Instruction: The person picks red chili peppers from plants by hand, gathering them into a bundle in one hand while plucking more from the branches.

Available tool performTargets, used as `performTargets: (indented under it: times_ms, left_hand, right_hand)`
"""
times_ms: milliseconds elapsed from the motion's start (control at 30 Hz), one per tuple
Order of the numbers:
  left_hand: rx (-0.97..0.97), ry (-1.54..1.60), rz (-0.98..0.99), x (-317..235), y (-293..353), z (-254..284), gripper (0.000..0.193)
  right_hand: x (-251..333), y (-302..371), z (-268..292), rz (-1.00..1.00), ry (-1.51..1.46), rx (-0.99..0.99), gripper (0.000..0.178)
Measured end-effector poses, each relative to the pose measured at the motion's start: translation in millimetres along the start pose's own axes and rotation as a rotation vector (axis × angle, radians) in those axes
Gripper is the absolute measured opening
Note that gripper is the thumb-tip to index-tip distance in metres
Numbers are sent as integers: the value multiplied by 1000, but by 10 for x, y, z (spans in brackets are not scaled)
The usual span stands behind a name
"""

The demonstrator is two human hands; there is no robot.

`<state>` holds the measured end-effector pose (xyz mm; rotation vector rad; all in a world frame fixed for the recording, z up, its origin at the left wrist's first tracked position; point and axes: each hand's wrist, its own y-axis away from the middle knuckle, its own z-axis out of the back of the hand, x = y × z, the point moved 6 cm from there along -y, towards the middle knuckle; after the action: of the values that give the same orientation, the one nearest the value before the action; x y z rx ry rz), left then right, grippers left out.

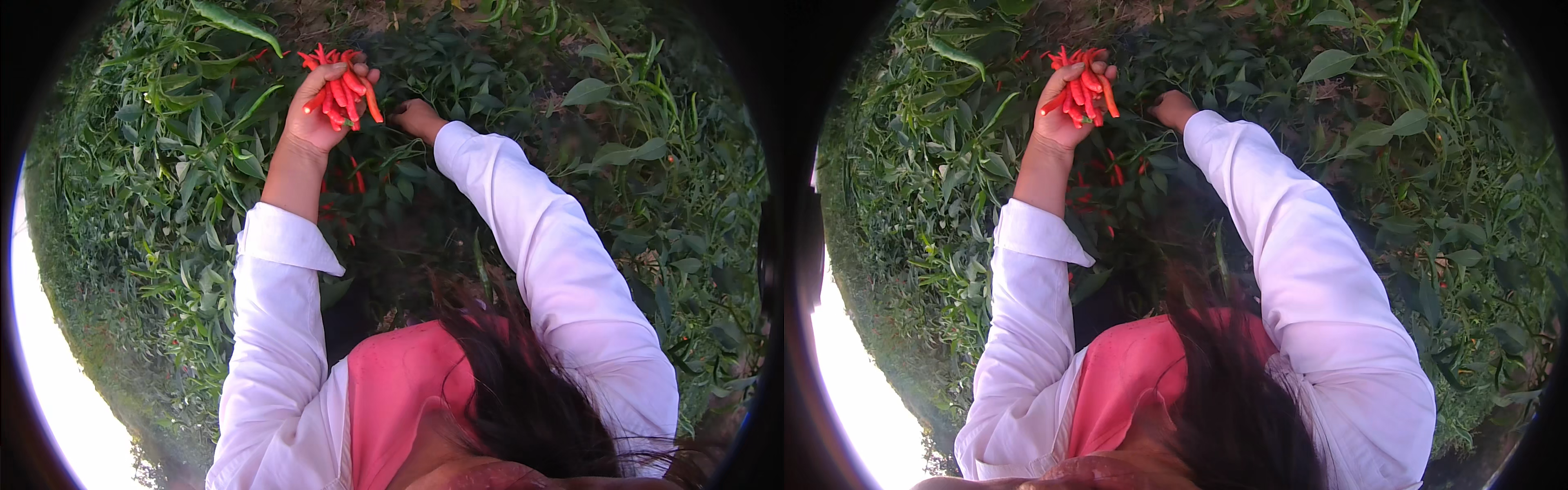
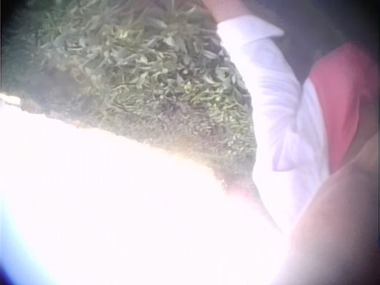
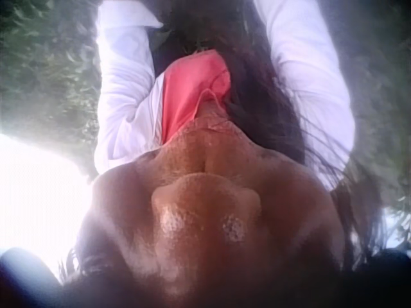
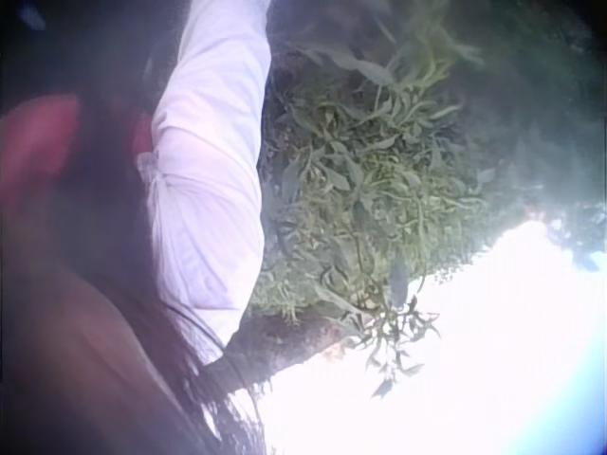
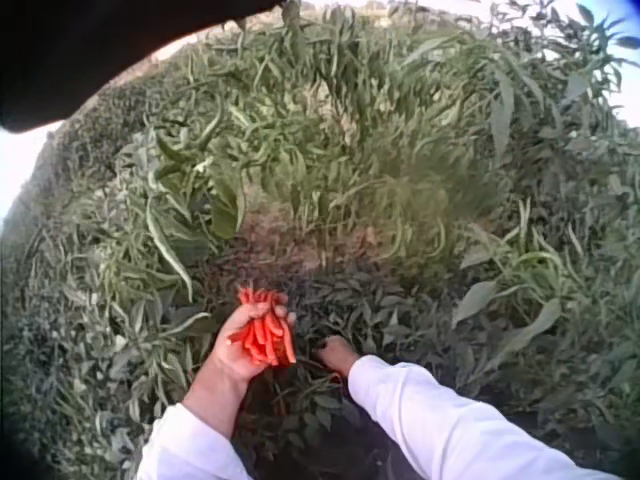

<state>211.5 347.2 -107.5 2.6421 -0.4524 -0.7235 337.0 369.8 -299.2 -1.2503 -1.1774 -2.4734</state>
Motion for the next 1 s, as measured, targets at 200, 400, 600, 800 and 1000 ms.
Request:
performTargets:
  times_ms: [200, 400, 600, 800, 1000]
  left_hand:
    - [-303, -427, 271, 844, -274, 302, 18]
    - [-461, -403, 72, 393, -178, 923, 19]
    - [-490, -169, 54, 494, -190, 926, 16]
    - [-390, -379, 94, 540, -233, 701, 14]
    - [-366, -298, 155, 583, -248, 767, 14]
  right_hand:
    - [-18, 521, 224, 54, -744, -35, 21]
    - [81, 609, 176, 45, -749, 22, 17]
    - [-79, 610, 117, -28, -1153, 47, 13]
    - [29, 649, 151, 168, -772, 91, 13]
    - [170, 641, 200, 313, -426, 33, 12]
